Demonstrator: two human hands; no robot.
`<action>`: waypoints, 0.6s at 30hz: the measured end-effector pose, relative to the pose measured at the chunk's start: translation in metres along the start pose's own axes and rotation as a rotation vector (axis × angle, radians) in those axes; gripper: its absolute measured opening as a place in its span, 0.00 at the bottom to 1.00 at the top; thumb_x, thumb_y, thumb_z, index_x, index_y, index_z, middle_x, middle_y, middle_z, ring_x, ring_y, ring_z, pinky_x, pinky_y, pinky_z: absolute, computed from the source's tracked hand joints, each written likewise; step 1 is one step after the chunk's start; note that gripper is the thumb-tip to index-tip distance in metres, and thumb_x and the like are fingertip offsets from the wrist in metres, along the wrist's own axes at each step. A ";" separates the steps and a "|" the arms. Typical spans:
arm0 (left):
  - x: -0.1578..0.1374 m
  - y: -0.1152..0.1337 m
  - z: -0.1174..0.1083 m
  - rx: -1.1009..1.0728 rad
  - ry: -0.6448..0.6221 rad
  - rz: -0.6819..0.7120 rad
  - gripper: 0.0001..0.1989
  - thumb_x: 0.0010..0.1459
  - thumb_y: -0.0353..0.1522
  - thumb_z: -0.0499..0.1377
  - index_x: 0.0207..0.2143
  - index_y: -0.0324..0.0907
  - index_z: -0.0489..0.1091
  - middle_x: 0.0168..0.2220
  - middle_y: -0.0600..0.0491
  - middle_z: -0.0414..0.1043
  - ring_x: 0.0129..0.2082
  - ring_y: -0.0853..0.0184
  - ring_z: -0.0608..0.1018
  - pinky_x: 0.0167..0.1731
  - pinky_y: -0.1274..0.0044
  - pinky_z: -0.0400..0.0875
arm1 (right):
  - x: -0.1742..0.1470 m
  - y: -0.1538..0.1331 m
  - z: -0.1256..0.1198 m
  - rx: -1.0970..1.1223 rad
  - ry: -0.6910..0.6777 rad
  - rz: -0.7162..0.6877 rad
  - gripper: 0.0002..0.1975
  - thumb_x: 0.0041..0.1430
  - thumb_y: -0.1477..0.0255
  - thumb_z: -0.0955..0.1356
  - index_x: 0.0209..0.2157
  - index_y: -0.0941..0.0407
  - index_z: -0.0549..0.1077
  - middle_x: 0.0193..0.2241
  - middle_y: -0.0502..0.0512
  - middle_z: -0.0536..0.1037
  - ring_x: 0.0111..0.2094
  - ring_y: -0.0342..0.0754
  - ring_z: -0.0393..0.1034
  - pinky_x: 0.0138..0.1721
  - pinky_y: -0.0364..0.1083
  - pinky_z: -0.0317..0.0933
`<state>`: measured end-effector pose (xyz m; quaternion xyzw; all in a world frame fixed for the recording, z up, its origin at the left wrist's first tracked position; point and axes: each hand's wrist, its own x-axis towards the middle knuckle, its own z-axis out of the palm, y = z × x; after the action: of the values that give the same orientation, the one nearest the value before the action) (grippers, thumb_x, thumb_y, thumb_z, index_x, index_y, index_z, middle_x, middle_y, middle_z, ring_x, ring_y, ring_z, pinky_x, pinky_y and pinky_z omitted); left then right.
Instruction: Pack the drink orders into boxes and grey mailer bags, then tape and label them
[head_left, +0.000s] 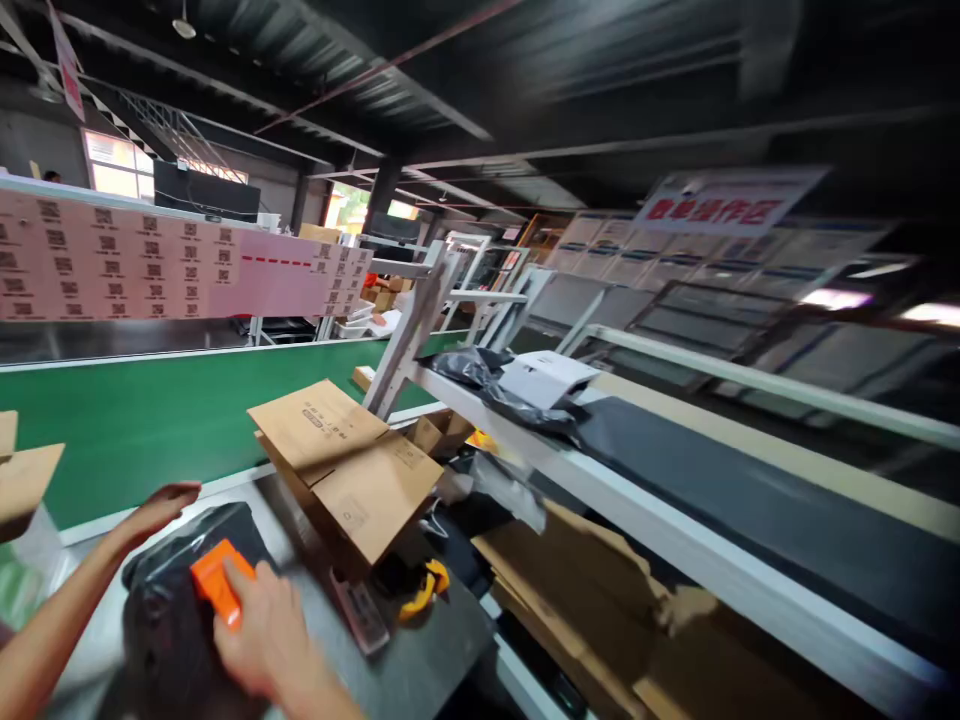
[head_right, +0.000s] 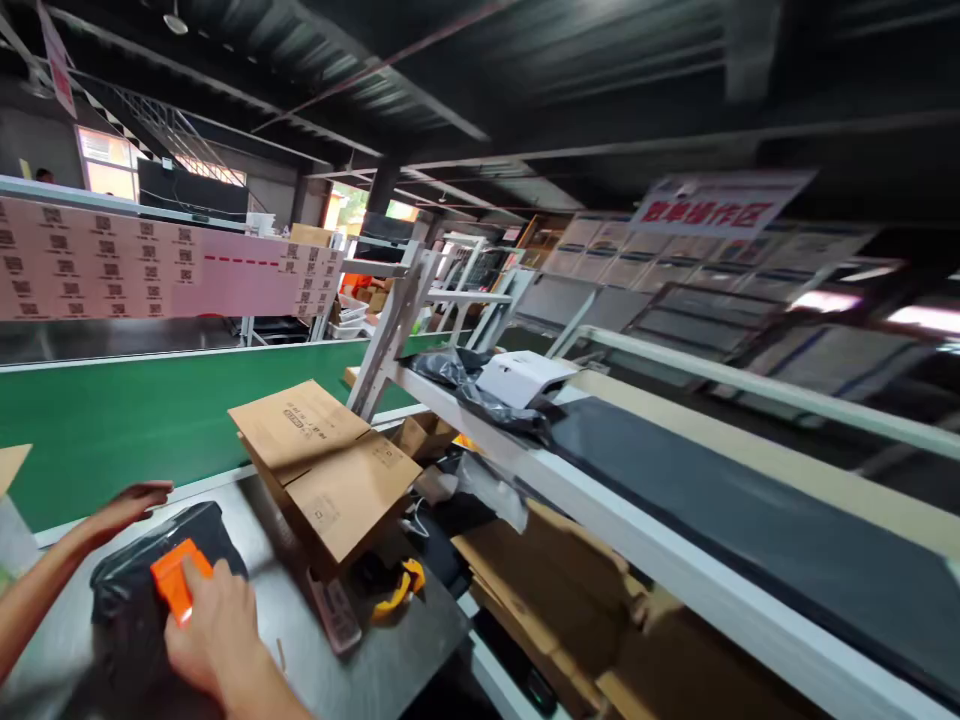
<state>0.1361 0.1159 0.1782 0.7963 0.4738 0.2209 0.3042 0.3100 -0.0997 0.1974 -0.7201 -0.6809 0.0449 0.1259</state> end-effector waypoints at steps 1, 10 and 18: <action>-0.017 -0.002 -0.002 0.017 -0.021 0.044 0.35 0.57 0.49 0.57 0.62 0.41 0.75 0.65 0.43 0.74 0.66 0.49 0.74 0.64 0.63 0.68 | 0.016 -0.012 -0.017 -0.009 -0.038 -0.007 0.24 0.60 0.63 0.69 0.57 0.51 0.79 0.42 0.64 0.85 0.40 0.62 0.83 0.42 0.56 0.77; -0.104 0.017 0.047 0.720 0.189 -0.049 0.58 0.55 0.48 0.64 0.74 0.18 0.47 0.76 0.20 0.39 0.78 0.33 0.42 0.71 0.41 0.43 | 0.072 -0.063 -0.074 -0.023 -0.146 -0.157 0.25 0.67 0.70 0.58 0.48 0.75 0.78 0.41 0.68 0.84 0.50 0.54 0.82 0.47 0.47 0.68; 0.018 -0.025 -0.062 0.431 -0.055 -0.226 0.60 0.45 0.48 0.75 0.71 0.24 0.57 0.75 0.22 0.48 0.76 0.35 0.53 0.70 0.59 0.57 | -0.029 0.037 0.025 0.193 -0.109 -0.089 0.28 0.69 0.61 0.66 0.67 0.55 0.73 0.42 0.66 0.84 0.40 0.59 0.82 0.45 0.54 0.75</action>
<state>0.0890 0.1580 0.2062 0.7907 0.5874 0.0574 0.1627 0.3379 -0.1273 0.1607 -0.6702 -0.7105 0.1439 0.1591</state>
